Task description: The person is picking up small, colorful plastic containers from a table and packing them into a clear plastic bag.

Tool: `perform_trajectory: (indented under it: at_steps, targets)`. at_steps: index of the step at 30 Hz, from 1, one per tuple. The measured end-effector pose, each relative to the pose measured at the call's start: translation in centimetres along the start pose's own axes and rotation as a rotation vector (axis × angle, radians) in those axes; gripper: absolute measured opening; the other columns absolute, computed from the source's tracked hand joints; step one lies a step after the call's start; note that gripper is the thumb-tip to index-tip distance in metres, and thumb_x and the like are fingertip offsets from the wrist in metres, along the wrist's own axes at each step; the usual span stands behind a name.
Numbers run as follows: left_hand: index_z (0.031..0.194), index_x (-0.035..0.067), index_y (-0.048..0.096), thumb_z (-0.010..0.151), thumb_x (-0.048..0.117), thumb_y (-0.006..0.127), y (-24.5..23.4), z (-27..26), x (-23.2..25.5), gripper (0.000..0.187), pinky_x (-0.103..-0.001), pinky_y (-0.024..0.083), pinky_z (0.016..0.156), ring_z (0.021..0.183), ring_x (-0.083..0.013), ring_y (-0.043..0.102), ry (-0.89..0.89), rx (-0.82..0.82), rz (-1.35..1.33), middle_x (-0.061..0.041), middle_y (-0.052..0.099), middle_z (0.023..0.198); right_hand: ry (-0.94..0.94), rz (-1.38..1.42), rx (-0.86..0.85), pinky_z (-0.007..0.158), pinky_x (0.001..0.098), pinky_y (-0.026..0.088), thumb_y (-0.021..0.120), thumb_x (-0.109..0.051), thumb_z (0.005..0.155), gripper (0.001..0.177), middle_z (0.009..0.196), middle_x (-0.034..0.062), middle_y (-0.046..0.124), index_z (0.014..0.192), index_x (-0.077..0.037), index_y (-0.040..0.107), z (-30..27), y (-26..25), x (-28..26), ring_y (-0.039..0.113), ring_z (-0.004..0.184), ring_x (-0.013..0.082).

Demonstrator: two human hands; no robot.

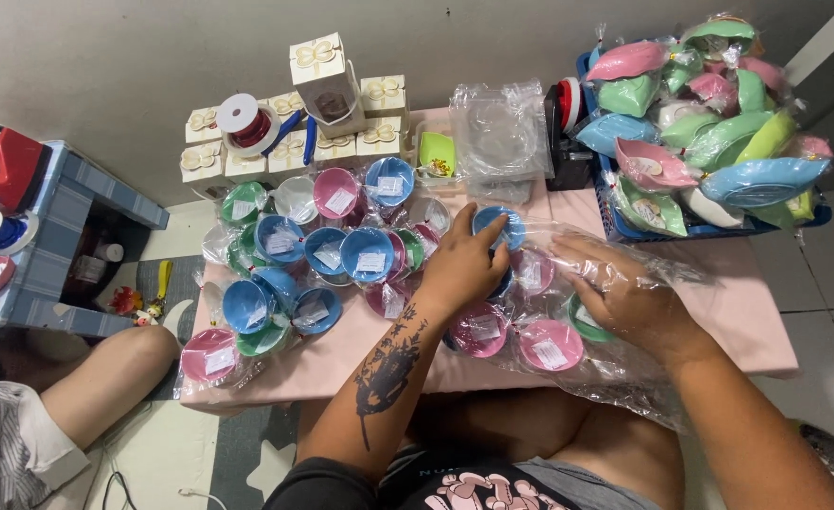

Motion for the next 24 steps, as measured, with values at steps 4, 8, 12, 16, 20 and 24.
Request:
perform_trajectory:
  at_steps: [4, 8, 12, 16, 20, 24]
  targets:
    - [0.150, 0.022, 0.062, 0.099, 0.037, 0.056, -0.7, -0.5, 0.9, 0.053, -0.064, 0.057, 0.097, 0.127, -0.0602, 0.059, 0.005, 0.021, -0.006, -0.031, 0.041, 0.158, 0.111, 0.036, 0.031, 0.103, 0.0352, 0.057, 0.075, -0.030, 0.094, 0.031, 0.133, 0.0007, 0.075, 0.121, -0.016, 0.076, -5.7, -0.3, 2.9, 0.072, 0.121, 0.0208]
    - [0.153, 0.018, 0.049, 0.102, 0.037, 0.053, -0.7, -1.0, 1.2, 0.054, -0.068, 0.041, 0.109, 0.150, -0.0511, 0.033, -0.020, 0.053, -0.100, -0.026, 0.029, 0.167, 0.421, 0.111, -0.067, 0.102, 0.0422, 0.057, 0.074, -0.019, 0.092, 0.054, 0.144, 0.0162, 0.069, 0.145, -0.015, 0.066, -8.6, -1.5, 3.2, 0.072, 0.118, 0.0314]
    - [0.149, 0.012, 0.053, 0.102, 0.034, 0.057, -2.9, -4.5, 3.6, 0.053, -0.063, 0.037, 0.116, 0.150, -0.0445, 0.036, 0.104, 0.199, -0.100, -0.027, 0.039, 0.162, 0.450, 0.063, -0.020, 0.101, 0.0445, 0.055, 0.073, -0.012, 0.093, 0.052, 0.136, 0.0182, 0.072, 0.145, -0.010, 0.067, -10.2, -3.3, 2.6, 0.070, 0.120, 0.0353]
    - [0.149, 0.012, 0.052, 0.100, 0.034, 0.059, -1.7, -9.0, 3.8, 0.054, -0.065, 0.026, 0.123, 0.154, -0.0459, 0.029, 0.163, 0.222, -0.028, -0.025, 0.034, 0.166, 0.436, 0.094, -0.127, 0.111, 0.0418, 0.052, 0.071, -0.010, 0.087, 0.059, 0.141, 0.0082, 0.071, 0.146, -0.016, 0.065, -13.2, -1.8, 4.4, 0.067, 0.127, 0.0279]
    - [0.141, 0.007, 0.059, 0.098, 0.022, 0.069, -1.0, -12.6, 3.7, 0.047, -0.064, 0.039, 0.123, 0.149, -0.0516, 0.042, 0.408, 0.486, -0.043, -0.026, 0.042, 0.159, 0.620, 0.068, -0.276, 0.093, 0.0485, 0.057, 0.073, -0.019, 0.089, 0.062, 0.137, 0.0093, 0.070, 0.150, -0.024, 0.062, -14.9, 0.5, 5.9, 0.068, 0.117, 0.0328]
    - [0.138, 0.008, 0.060, 0.091, 0.011, 0.067, 0.3, -15.4, 1.1, 0.048, -0.068, 0.041, 0.125, 0.153, -0.0553, 0.036, 0.583, 0.552, -0.090, -0.025, 0.042, 0.158, 0.603, 0.089, -0.178, 0.089, 0.0437, 0.056, 0.076, -0.021, 0.092, 0.039, 0.117, 0.0078, 0.073, 0.130, -0.018, 0.075, -15.4, 0.8, 6.8, 0.069, 0.108, 0.0302]
Point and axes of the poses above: each hand's wrist, its own z-axis towards the middle knuckle, its own y-axis out of the palm, x = y × z, the point moved 3 cm from there along z, towards the middle knuckle
